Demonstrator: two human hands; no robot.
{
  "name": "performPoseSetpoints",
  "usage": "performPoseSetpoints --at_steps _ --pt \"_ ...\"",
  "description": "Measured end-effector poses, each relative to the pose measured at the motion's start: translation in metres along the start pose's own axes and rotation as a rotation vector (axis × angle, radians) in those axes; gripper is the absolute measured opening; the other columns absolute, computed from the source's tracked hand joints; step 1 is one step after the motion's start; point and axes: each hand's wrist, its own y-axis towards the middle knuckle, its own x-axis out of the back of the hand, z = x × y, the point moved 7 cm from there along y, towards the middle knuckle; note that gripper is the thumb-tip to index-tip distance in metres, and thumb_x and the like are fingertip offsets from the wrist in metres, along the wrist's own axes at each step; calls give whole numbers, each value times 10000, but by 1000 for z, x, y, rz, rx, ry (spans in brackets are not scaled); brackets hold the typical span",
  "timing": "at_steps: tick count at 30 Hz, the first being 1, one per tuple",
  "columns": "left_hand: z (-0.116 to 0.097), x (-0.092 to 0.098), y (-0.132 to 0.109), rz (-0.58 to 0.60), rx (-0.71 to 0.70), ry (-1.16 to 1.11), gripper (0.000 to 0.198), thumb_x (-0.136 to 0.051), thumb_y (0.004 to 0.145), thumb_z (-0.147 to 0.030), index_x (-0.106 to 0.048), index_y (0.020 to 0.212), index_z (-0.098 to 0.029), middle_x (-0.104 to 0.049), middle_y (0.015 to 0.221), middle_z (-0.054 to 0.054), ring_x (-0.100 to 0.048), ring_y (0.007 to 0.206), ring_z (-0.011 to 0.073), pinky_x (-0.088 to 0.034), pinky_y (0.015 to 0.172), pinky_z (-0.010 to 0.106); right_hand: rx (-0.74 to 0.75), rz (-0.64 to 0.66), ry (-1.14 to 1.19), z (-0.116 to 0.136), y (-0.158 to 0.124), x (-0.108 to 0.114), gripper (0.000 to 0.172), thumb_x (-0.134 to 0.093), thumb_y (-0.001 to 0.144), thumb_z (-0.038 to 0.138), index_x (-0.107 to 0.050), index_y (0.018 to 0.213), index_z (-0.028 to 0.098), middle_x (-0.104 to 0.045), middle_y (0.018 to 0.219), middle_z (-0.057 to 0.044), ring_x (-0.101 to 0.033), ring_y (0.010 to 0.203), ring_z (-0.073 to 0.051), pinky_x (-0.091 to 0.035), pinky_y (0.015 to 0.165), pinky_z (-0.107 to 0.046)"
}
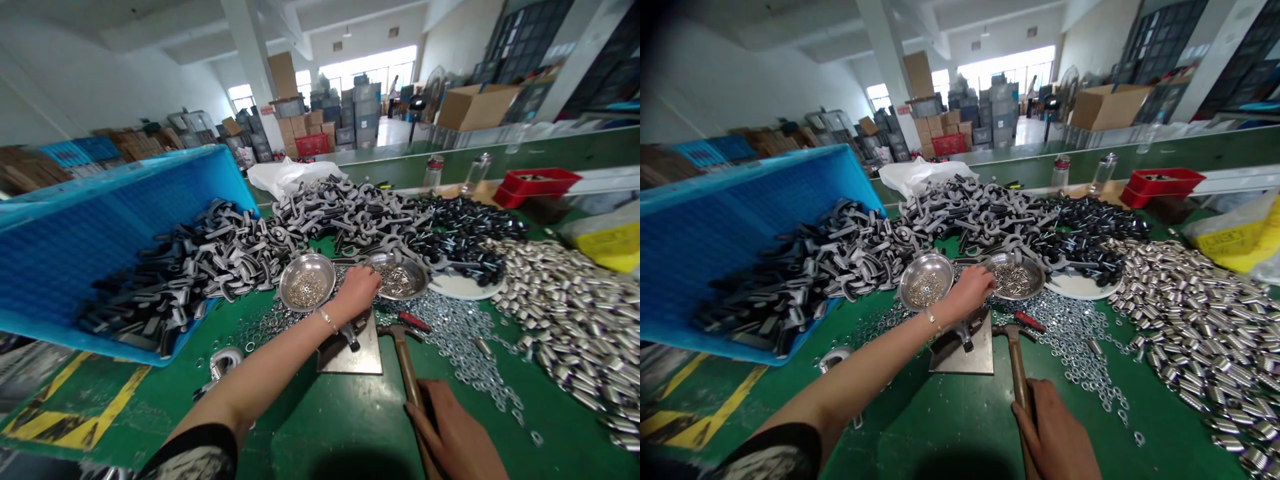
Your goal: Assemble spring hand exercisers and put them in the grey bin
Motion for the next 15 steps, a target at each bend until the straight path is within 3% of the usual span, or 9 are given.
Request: performPoseSetpoints --at_steps 3,6,9,15 --pt "-6 -12 49 130 9 12 131 -578 944 -173 -688 1000 -129 -662 1086 129 -581 1112 264 -456 987 436 -16 -32 -136 5 3 -10 248 -386 997 444 -496 1061 231 -646 1002 -105 -719 809 -274 -554 653 -388" --pt "-4 -33 76 248 46 27 276 -611 956 -308 -627 1173 -137 -632 1192 113 -628 1053 229 -541 911 429 -37 -49 -192 9 11 -14 199 -357 1008 395 -470 1052 237 -641 965 -67 -720 730 -232 -538 611 -340" --pt "0 -45 79 281 67 29 362 -613 957 -365 -585 1246 -149 -613 1236 102 -636 1053 223 -560 892 435 -22 -79 -228 10 14 -14 191 -355 1007 383 -467 1058 236 -631 972 -53 -720 732 -222 -526 603 -325" --pt "5 -42 69 163 61 -67 181 -567 918 -130 -727 1001 -115 -715 1065 159 -669 1050 250 -519 929 356 -21 -72 -304 6 21 -15 200 -367 1000 387 -483 968 226 -604 897 -43 -694 668 -229 -479 546 -325"
